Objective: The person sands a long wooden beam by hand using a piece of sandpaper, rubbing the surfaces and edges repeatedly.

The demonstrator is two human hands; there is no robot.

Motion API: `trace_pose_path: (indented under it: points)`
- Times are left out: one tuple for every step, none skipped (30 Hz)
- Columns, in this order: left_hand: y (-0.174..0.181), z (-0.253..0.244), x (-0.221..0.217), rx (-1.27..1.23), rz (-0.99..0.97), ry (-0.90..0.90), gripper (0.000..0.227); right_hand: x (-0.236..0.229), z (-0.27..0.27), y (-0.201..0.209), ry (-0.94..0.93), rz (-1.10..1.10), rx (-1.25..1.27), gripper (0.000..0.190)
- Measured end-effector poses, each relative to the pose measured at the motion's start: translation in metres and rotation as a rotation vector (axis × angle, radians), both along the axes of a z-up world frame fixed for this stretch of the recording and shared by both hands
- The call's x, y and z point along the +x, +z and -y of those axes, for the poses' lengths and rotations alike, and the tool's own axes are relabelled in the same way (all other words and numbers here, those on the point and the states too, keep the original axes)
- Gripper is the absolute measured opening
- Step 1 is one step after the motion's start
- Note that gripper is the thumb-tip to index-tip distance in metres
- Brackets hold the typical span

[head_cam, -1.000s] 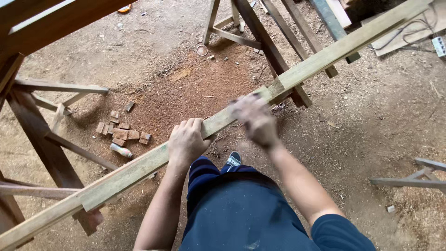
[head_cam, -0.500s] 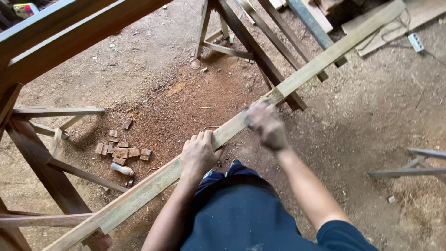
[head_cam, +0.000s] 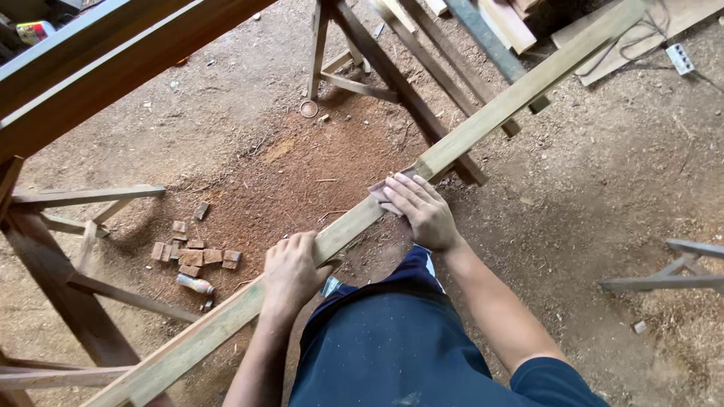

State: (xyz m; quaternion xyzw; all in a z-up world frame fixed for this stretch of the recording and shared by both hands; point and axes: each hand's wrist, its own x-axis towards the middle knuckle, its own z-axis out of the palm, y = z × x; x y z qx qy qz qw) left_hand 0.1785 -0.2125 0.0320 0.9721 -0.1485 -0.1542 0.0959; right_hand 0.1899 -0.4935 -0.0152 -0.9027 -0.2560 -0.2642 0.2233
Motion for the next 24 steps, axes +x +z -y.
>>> trace_pose_path:
  points:
    - [0.001,0.005,0.003,-0.030,0.040,-0.006,0.085,0.004,0.014,0.004,-0.050,-0.045,0.043,0.023]
    - [0.003,0.011,0.005,-0.059,0.081,-0.012,0.083,0.009,0.026,0.006,-0.062,-0.017,0.069,0.022]
    - [0.003,0.023,0.005,-0.093,0.118,-0.017,0.080,0.012,0.043,0.009,-0.074,0.006,0.090,0.022]
    - [0.003,0.040,0.008,-0.164,0.131,-0.032,0.081,0.016,0.061,0.011,-0.085,0.030,0.111,0.023]
    - [0.002,0.059,0.015,-0.231,0.142,-0.036,0.082,0.026,0.081,0.014,-0.112,-0.017,0.240,0.024]
    - [0.002,0.078,0.023,-0.299,0.155,-0.039,0.084,0.041,0.102,0.016,-0.140,-0.068,0.368,0.025]
    - [0.001,0.097,0.028,-0.296,0.186,-0.047,0.085,0.051,0.118,0.017,-0.162,-0.128,0.499,0.026]
    - [0.000,0.119,0.034,-0.291,0.217,-0.055,0.086,0.056,0.140,0.020,-0.131,0.069,0.474,0.026]
    - [0.000,0.140,0.041,-0.285,0.254,-0.062,0.087,0.062,0.161,0.023,-0.085,0.270,0.449,0.029]
    - [0.001,0.160,0.046,-0.272,0.181,-0.025,0.090,0.066,0.175,0.022,-0.162,0.239,0.265,0.031]
    - [0.003,0.177,0.055,-0.259,0.113,0.009,0.092,0.069,0.184,0.021,-0.237,0.217,0.081,0.033]
    - [0.005,0.189,0.063,-0.248,0.044,0.043,0.095,0.076,0.191,0.020,-0.309,0.199,-0.105,0.035]
    - [0.008,0.196,0.066,-0.195,0.016,0.085,0.095,0.077,0.190,0.015,-0.140,0.097,-0.047,0.028]
    - [0.009,0.203,0.068,-0.143,-0.013,0.127,0.095,0.078,0.181,0.009,0.029,-0.006,0.012,0.023]
    - [0.010,0.211,0.067,-0.096,-0.046,0.159,0.096,0.072,0.173,0.005,0.048,0.015,-0.142,0.029]
    - [0.010,0.217,0.066,-0.084,-0.064,0.176,0.095,0.062,0.163,0.003,0.069,0.036,-0.294,0.039]
    - [0.009,0.219,0.068,-0.075,-0.074,0.190,0.094,0.054,0.152,0.001,0.166,-0.028,-0.163,0.038]
    - [0.007,0.219,0.069,-0.066,-0.084,0.205,0.094,0.051,0.148,0.000,0.262,-0.092,-0.031,0.038]
    - [0.003,0.221,0.070,-0.055,0.111,0.124,0.086,0.053,0.155,-0.001,0.333,-0.074,-0.051,0.038]
    - [-0.003,0.226,0.071,-0.043,0.306,0.043,0.079,0.057,0.164,-0.004,0.403,-0.056,-0.071,0.038]
    - [-0.008,0.231,0.074,-0.025,0.505,-0.039,0.072,0.064,0.171,-0.009,0.473,-0.033,-0.086,0.038]
    - [-0.011,0.236,0.077,-0.073,0.385,0.029,0.080,0.073,0.188,-0.014,0.401,-0.063,-0.018,0.030]
    - [-0.012,0.240,0.080,-0.118,0.266,0.093,0.088,0.086,0.209,-0.017,0.325,-0.090,0.053,0.023]
    - [-0.011,0.244,0.083,-0.163,0.146,0.157,0.097,0.106,0.234,-0.018,0.215,0.037,-0.055,0.022]
